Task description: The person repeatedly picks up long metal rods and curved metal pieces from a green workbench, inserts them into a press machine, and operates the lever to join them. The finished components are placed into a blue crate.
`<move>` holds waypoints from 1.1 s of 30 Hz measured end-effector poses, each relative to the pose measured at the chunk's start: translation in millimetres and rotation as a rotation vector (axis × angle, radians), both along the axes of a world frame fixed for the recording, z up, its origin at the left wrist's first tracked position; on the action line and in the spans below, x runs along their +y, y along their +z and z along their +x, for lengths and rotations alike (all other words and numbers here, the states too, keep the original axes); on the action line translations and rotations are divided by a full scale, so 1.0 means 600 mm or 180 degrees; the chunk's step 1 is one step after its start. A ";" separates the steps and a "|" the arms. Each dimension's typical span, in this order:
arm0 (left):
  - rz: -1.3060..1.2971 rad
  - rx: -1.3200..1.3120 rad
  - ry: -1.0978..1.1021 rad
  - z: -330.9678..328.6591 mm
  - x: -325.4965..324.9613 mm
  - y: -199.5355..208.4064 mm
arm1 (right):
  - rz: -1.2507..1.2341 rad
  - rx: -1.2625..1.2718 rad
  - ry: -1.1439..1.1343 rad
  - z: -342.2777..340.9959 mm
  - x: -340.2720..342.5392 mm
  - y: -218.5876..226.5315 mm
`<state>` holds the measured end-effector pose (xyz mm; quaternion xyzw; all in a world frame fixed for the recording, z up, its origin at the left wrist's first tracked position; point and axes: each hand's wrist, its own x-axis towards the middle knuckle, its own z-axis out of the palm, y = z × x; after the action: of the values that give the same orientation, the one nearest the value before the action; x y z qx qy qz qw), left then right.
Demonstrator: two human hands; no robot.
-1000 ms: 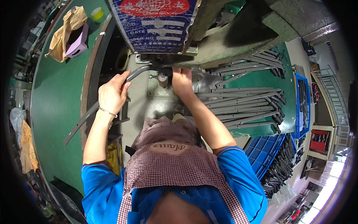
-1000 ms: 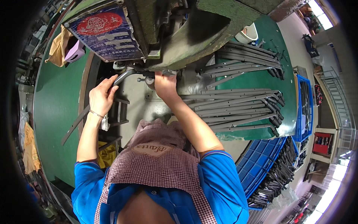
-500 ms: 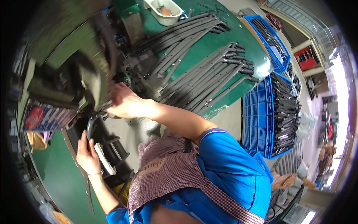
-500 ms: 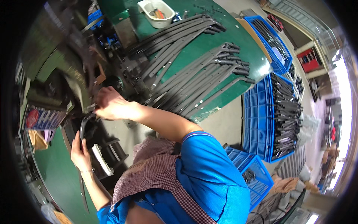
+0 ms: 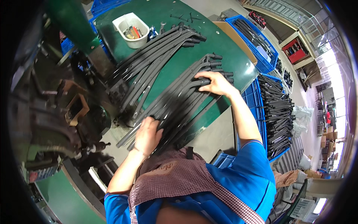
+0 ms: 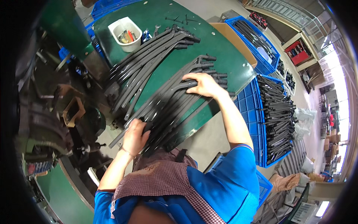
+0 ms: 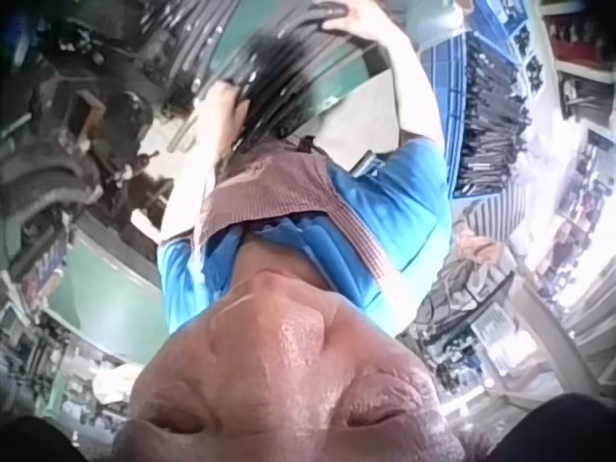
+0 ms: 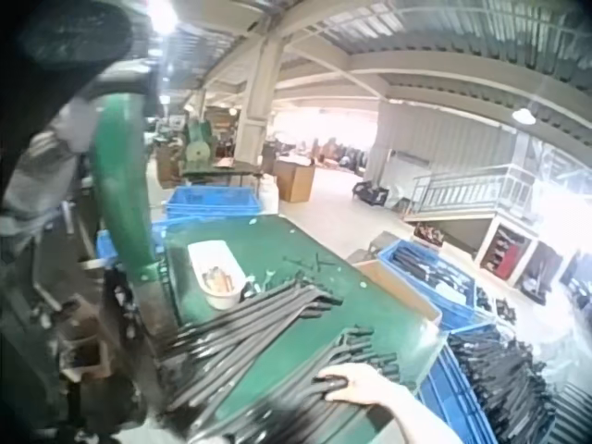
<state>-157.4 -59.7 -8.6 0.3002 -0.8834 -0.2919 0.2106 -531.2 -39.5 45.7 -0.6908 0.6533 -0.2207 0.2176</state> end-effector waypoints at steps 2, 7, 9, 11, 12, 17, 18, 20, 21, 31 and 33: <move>-0.0107 0.0030 -0.0067 -0.084 -0.018 -0.005 | 0.0198 -0.0338 -0.0194 -0.087 -0.023 0.001; -0.0276 -0.0596 0.0127 -0.197 -0.032 -0.063 | -0.0280 0.0070 -0.1413 -0.231 -0.201 -0.038; -0.0065 -0.0886 -0.0014 -0.210 -0.035 -0.049 | -0.0422 0.0406 -0.1714 -0.293 -0.280 -0.093; 0.0029 -0.0842 -0.0093 -0.209 -0.039 -0.040 | -0.0426 0.0859 -0.1825 -0.340 -0.348 -0.155; 0.0082 -0.0833 -0.0114 -0.212 -0.043 -0.041 | -0.0485 0.1006 -0.1880 -0.369 -0.371 -0.190; 0.0301 -0.1034 -0.0090 -0.212 -0.044 -0.034 | -0.0146 0.1310 -0.1872 -0.361 -0.426 -0.210; 0.0346 -0.1001 -0.0121 -0.212 -0.045 -0.032 | -0.0352 0.1237 -0.1645 -0.374 -0.415 -0.206; 0.0429 -0.0874 -0.0170 -0.209 -0.048 -0.031 | -0.0914 0.0970 -0.1322 -0.396 -0.385 -0.197; 0.0512 -0.0655 -0.0117 -0.205 -0.049 -0.031 | -0.0934 0.0684 -0.1442 -0.379 -0.371 -0.165; -0.1410 -0.1136 0.1787 -0.152 -0.125 0.103 | -0.0037 0.0177 -0.0439 -0.145 -0.215 -0.023; -0.1533 -0.1034 0.1561 -0.084 -0.115 0.065 | -0.0338 0.0960 -0.0437 -0.063 -0.204 -0.016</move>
<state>-208.1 -128.5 30.5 0.4869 -0.8505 0.0346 0.1959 -569.1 -161.6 36.1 -0.6803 0.7116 -0.1632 0.0648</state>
